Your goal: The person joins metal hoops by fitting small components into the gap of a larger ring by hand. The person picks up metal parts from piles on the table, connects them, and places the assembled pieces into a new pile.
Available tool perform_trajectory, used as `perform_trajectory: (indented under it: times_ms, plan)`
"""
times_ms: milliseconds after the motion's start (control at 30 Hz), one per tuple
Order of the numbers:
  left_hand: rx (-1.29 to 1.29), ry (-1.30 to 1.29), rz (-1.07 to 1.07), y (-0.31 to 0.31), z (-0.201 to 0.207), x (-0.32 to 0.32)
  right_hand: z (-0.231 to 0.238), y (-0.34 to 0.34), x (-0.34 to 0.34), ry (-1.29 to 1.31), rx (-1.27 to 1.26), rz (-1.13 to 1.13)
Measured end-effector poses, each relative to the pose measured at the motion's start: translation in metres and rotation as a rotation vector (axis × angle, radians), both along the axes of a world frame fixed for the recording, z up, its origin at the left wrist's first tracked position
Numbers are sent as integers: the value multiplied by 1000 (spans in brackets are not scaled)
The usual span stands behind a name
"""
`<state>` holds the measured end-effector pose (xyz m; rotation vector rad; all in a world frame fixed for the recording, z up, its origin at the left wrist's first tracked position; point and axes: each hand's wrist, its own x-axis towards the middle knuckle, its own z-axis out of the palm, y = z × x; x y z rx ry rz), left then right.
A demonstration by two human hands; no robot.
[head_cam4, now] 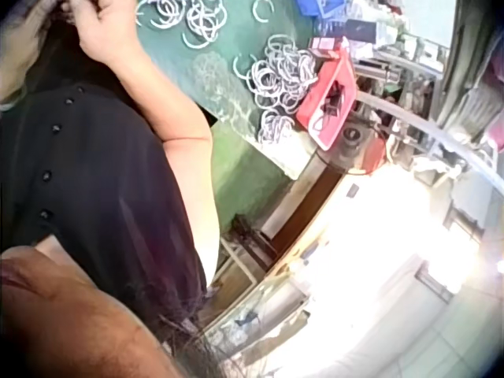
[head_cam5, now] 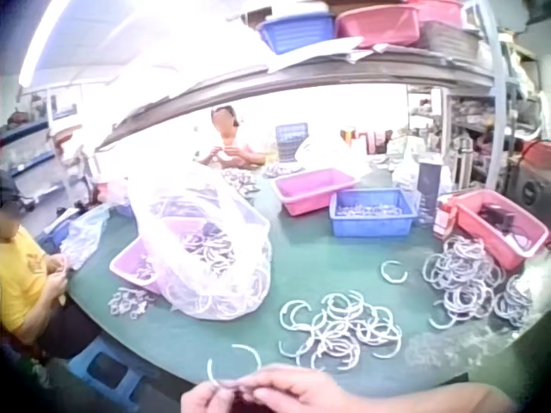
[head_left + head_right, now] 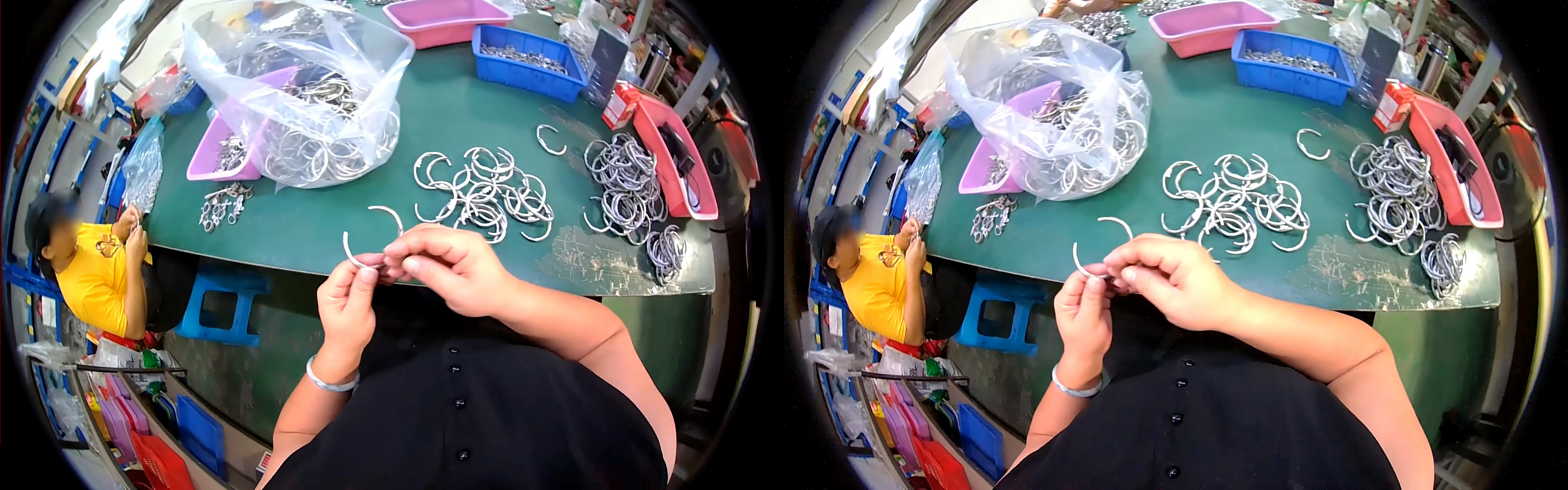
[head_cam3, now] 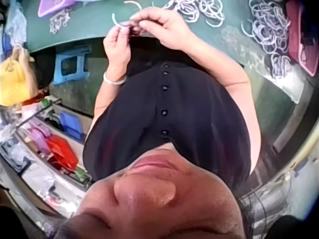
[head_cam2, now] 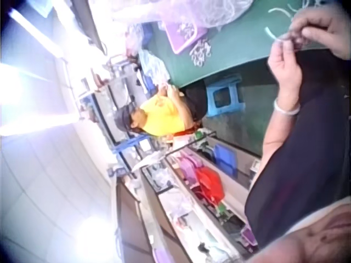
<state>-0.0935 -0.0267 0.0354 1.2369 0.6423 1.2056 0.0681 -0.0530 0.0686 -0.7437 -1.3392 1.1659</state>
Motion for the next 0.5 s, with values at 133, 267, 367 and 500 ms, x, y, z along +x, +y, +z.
perform_trajectory:
  times_ms: [133, 267, 367, 500]
  plan:
    - [-275, -123, -69, 5, 13, 7, -4, -11, 32, 99, -203, -184]
    - [-323, -199, -214, 4, 14, 13, -13, -6, 47, 144, -386, -197]
    - [-316, -189, -272, 4, 14, 18, -15, -6, 47, 195, -424, -69]
    - [-298, -132, -269, 5, 16, 21, -15, -6, 50, 194, -397, -44]
